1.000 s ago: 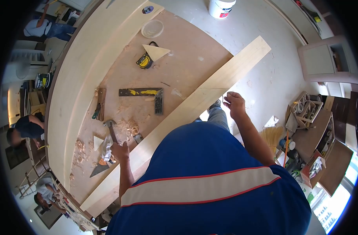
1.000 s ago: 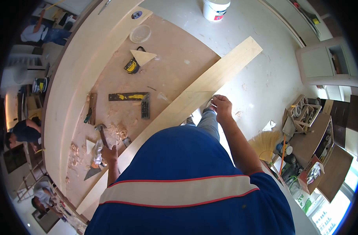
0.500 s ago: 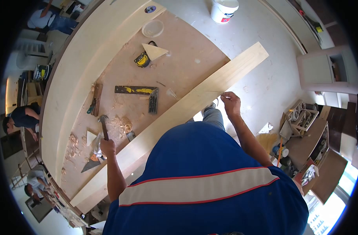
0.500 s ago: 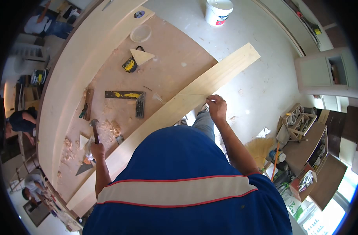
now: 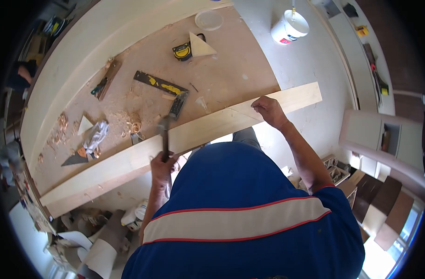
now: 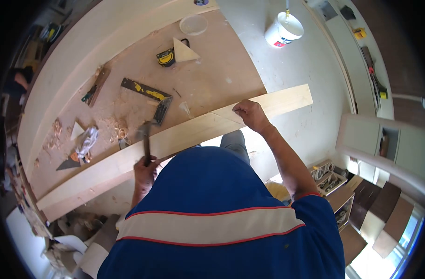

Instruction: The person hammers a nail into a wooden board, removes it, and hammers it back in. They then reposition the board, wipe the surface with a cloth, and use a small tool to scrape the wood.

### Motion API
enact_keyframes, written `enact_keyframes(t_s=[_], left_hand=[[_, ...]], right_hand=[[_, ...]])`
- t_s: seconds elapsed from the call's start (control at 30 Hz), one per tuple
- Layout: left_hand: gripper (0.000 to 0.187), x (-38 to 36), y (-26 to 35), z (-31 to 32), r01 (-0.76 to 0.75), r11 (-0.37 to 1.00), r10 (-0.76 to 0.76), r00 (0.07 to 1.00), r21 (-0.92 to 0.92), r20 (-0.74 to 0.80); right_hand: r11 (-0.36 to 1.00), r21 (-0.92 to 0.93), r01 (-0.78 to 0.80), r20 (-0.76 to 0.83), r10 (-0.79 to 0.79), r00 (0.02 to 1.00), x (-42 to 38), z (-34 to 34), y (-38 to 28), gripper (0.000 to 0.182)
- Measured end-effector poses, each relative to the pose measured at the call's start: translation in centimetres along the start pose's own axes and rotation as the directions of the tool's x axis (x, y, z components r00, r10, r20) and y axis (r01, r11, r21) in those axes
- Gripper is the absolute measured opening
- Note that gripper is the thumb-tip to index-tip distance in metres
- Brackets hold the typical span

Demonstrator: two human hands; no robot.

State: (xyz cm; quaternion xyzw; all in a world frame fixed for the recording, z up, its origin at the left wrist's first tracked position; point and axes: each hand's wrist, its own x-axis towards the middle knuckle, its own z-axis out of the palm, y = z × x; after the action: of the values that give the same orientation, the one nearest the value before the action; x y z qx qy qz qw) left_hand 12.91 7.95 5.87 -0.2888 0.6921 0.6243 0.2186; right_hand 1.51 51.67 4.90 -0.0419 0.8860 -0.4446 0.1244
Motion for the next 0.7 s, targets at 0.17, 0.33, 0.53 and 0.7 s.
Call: enact_keyframes(t_s=[0.17, 0.33, 0.53, 0.7], left_hand=[[0.029, -3.4, -2.5, 5.0, -0.027, 0.954, 0.036, 0.999, 0.297, -0.025], [0.033, -5.8, -2.4, 12.0, 0.083, 0.964, -0.041, 0.985, 0.254, -0.168], [0.039, -6.5, -1.0, 17.6, 0.001, 0.96, 0.041, 0.989, 0.279, -0.145], [0.042, -5.7, 3.4, 16.9, -0.107, 0.883, 0.128, 0.992, 0.458, -0.016]], right_hand=[[0.996, 0.092, 0.011, 0.202, -0.03, 0.979, 2.9, -1.1, 2.6, 0.01], [0.992, 0.107, 0.07, 0.344, -0.103, 0.933, 4.8, -2.0, 3.7, 0.008], [0.866, 0.418, -0.273, 0.287, 0.159, 0.945, 3.1, -1.8, 6.3, 0.01], [0.809, 0.512, -0.288, 0.231, 0.194, 0.953, 0.4, -0.1, 8.1, 0.011]])
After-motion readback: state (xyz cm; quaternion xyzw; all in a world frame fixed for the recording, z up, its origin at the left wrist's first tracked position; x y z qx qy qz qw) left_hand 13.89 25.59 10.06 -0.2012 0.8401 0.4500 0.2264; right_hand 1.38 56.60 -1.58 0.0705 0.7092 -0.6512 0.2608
